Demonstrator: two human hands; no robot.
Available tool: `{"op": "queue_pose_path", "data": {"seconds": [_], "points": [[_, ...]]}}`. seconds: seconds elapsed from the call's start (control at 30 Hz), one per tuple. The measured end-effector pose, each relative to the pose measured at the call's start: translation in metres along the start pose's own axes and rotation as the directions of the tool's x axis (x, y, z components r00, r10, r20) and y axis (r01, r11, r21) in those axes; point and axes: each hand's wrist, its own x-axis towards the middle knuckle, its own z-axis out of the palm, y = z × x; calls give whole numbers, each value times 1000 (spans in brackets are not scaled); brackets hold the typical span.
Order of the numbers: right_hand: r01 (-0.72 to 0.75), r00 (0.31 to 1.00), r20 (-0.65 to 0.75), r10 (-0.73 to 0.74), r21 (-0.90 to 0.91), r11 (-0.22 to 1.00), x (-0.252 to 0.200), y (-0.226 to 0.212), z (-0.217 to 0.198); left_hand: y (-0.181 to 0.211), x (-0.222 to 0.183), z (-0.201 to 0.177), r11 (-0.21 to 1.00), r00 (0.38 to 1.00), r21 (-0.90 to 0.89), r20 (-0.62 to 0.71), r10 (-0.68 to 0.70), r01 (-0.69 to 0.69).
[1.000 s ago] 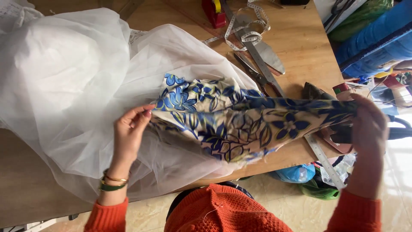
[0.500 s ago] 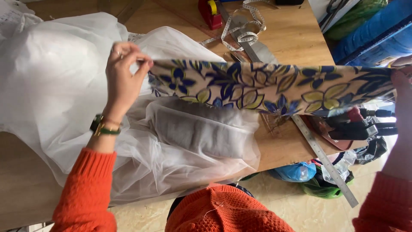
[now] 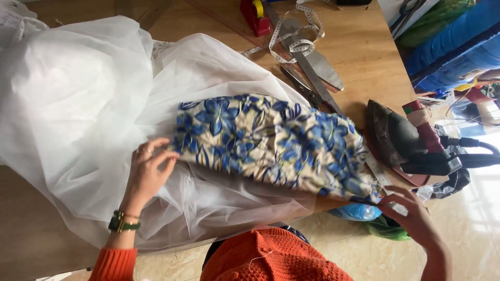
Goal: Smoothing and ironing various fabric pieces on a workbench.
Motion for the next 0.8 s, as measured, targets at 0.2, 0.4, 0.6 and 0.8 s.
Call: {"op": "queue_pose_path", "data": {"seconds": [0.2,0.4,0.6,0.8], "points": [[87,996,26,-84,-145,986,47,-160,18,79,26,6,975,991,-223,-131,-30,0],[766,637,-24,-770,-89,637,132,-241,168,177,74,85,987,986,-136,152,-67,88],[818,549,105,-829,-271,507,125,-222,180,155,51,81,989,969,11,201,-146,147],[785,618,142,-774,-172,595,107,-133,148,137,39,86,988,992,144,104,-75,59]]}}
